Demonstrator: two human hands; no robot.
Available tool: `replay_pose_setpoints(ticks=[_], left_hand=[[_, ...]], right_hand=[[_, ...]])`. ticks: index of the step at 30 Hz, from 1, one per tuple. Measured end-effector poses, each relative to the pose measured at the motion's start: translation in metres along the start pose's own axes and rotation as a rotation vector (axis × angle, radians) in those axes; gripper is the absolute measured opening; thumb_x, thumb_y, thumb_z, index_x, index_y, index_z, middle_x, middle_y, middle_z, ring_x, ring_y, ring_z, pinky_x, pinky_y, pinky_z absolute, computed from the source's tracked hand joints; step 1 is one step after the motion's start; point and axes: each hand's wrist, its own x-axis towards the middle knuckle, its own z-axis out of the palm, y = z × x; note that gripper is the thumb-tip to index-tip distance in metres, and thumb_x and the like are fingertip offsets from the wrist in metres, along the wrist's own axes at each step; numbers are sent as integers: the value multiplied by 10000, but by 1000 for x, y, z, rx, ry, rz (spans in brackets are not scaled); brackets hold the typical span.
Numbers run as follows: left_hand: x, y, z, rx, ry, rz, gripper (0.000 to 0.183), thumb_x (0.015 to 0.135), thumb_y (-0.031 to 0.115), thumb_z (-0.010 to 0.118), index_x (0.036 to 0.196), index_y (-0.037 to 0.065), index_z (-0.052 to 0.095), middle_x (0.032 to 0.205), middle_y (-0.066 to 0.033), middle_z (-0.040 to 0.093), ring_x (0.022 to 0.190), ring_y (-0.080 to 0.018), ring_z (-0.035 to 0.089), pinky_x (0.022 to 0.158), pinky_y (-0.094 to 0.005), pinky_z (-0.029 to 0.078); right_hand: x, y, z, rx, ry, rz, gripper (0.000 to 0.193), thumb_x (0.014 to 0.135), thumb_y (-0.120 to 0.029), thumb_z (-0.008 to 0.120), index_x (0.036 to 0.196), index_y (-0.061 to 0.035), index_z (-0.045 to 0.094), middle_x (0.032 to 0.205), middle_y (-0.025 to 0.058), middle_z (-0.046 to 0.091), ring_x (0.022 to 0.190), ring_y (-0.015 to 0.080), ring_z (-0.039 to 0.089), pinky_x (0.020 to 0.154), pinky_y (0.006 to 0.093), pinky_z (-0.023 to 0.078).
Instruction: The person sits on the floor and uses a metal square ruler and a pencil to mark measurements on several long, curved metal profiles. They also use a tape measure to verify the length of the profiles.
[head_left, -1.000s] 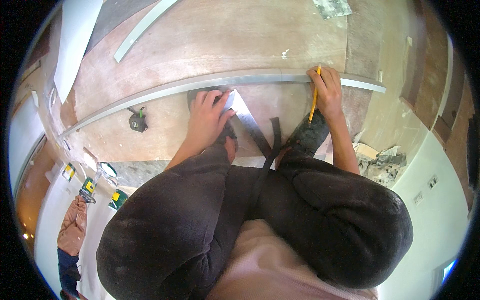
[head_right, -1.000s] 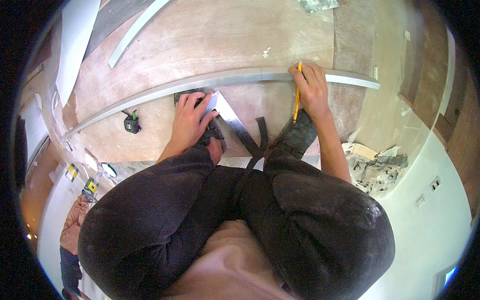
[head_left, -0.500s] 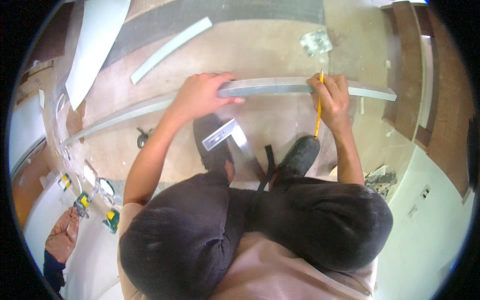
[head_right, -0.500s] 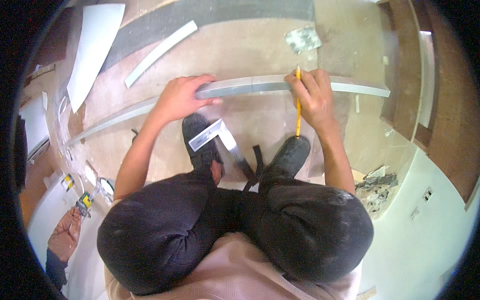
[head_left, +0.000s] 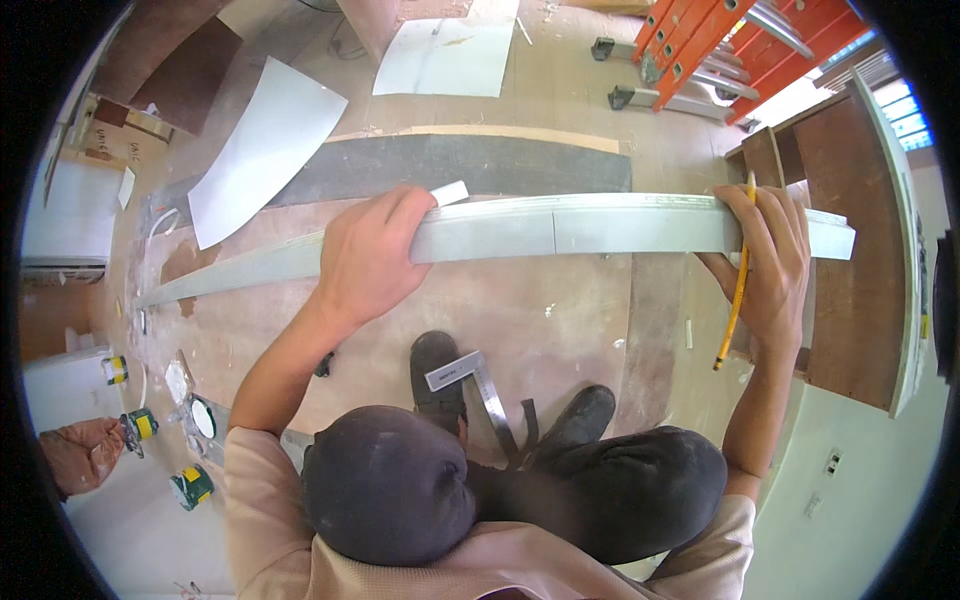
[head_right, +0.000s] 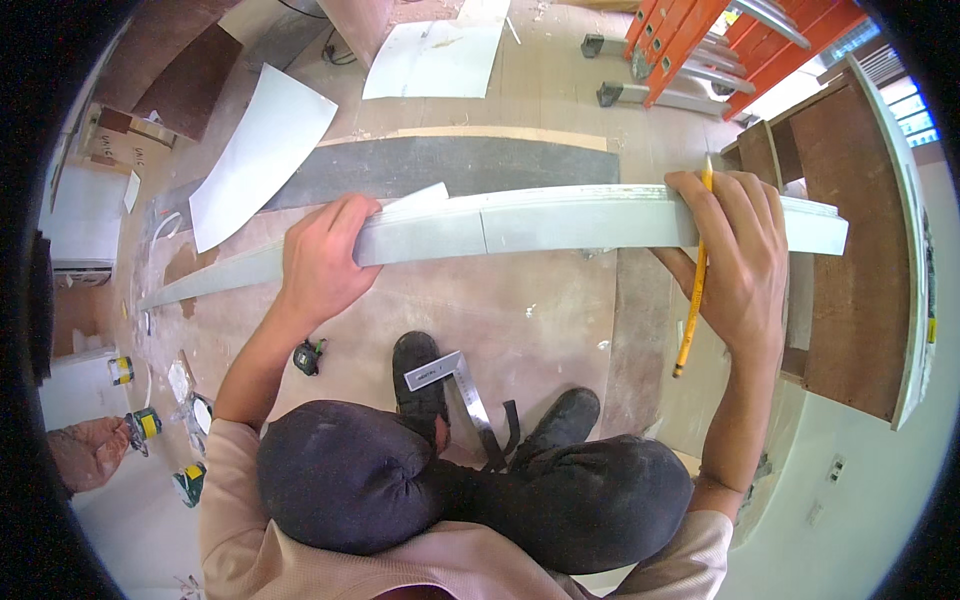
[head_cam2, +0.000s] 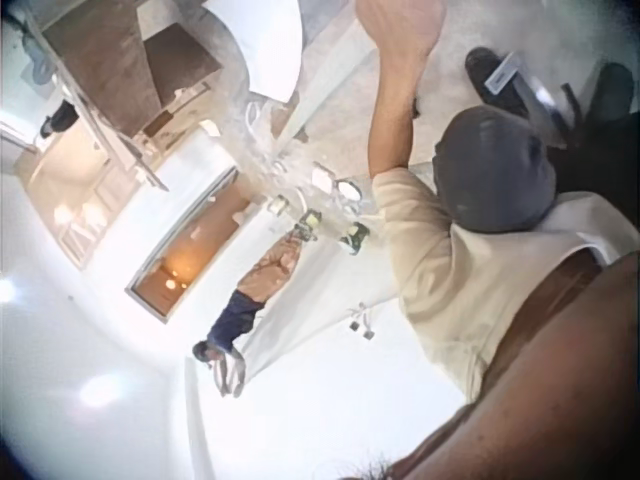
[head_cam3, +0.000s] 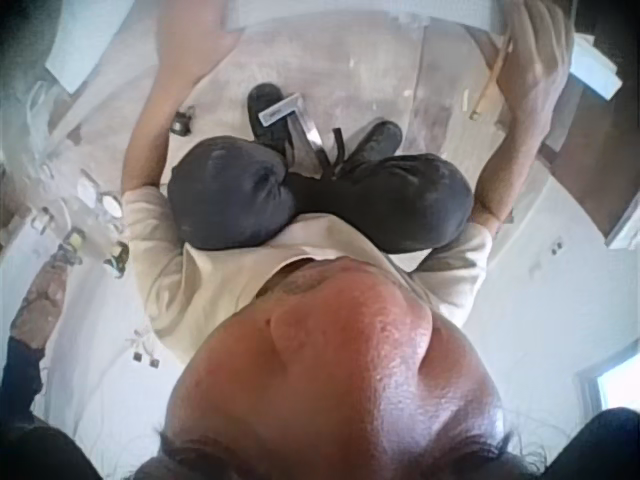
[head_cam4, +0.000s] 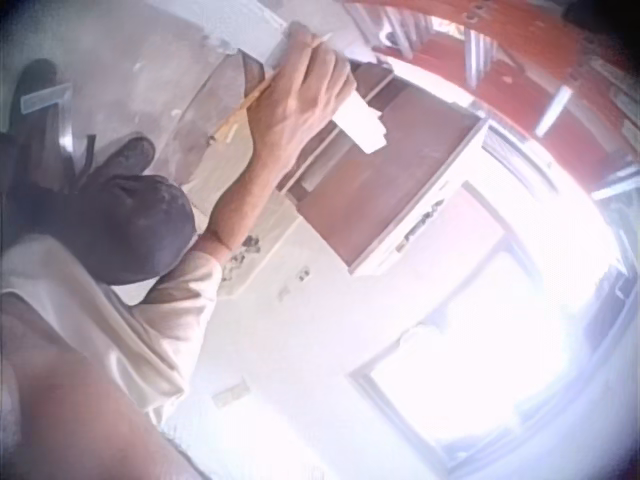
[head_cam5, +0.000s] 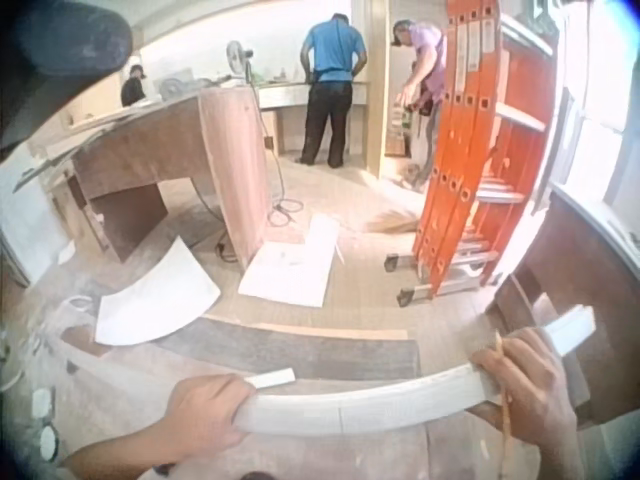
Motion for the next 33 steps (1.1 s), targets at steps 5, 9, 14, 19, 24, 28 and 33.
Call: replay_pose_setpoints(ticks=[5, 9, 14, 19, 24, 28, 33], left_hand=[[-10, 5, -7, 160, 299, 117, 461, 618, 59, 863, 1026, 87, 649, 914, -88, 668, 788, -308, 680, 688, -402, 527], [-13, 6, -17, 203, 266, 164, 446, 624, 46, 872, 1002, 83, 640, 912, -74, 672, 776, -300, 675, 670, -395, 517], [-17, 18, -24, 12, 183, 65, 390, 691, 31, 870, 995, 62, 628, 947, -85, 705, 815, -318, 702, 671, -426, 529], [-22, 20, -49, -247, -285, -170, 418, 687, -25, 821, 1060, 42, 645, 997, -133, 697, 859, -350, 709, 706, -429, 554], [-32, 17, -32, -170, -26, -29, 486, 623, -53, 777, 1082, 64, 667, 938, -120, 679, 839, -346, 702, 692, -422, 552], [-32, 18, -16, -87, 104, -10, 442, 604, -59, 754, 1017, 74, 667, 907, -86, 682, 813, -318, 693, 649, -404, 538], [-46, 12, 6, -3, 161, 18, 462, 605, -59, 793, 1031, 54, 655, 911, -107, 674, 803, -316, 689, 672, -396, 539]], right_hand=[[0, -5, 1, -170, 233, -64, 493, 698, -262, 926, 1111, -74, 735, 1024, 81, 667, 1001, 313, 630, 909, 480, 477], [0, -9, 8, -260, 317, -62, 423, 731, -306, 938, 1045, -98, 745, 990, 58, 668, 972, 271, 626, 881, 446, 466], [-16, -11, 23, -364, 436, -55, 411, 757, -390, 975, 960, -155, 705, 947, 4, 658, 917, 226, 610, 847, 411, 448], [-48, -7, 43, -484, 632, -92, 439, 739, -424, 1008, 933, -227, 667, 935, -46, 634, 894, 196, 598, 863, 392, 444], [-67, -24, 15, -356, 368, 28, 328, 803, -280, 974, 1047, -205, 768, 1034, -32, 696, 1038, 201, 641, 949, 405, 481], [-67, -18, 1, -355, 293, 34, 406, 852, -225, 918, 1224, -137, 783, 1238, 41, 770, 1206, 261, 683, 1096, 449, 522], [-48, -15, -9, -196, 97, 47, 513, 819, -279, 894, 1295, -138, 766, 1325, 46, 763, 1268, 285, 679, 1177, 509, 482]])
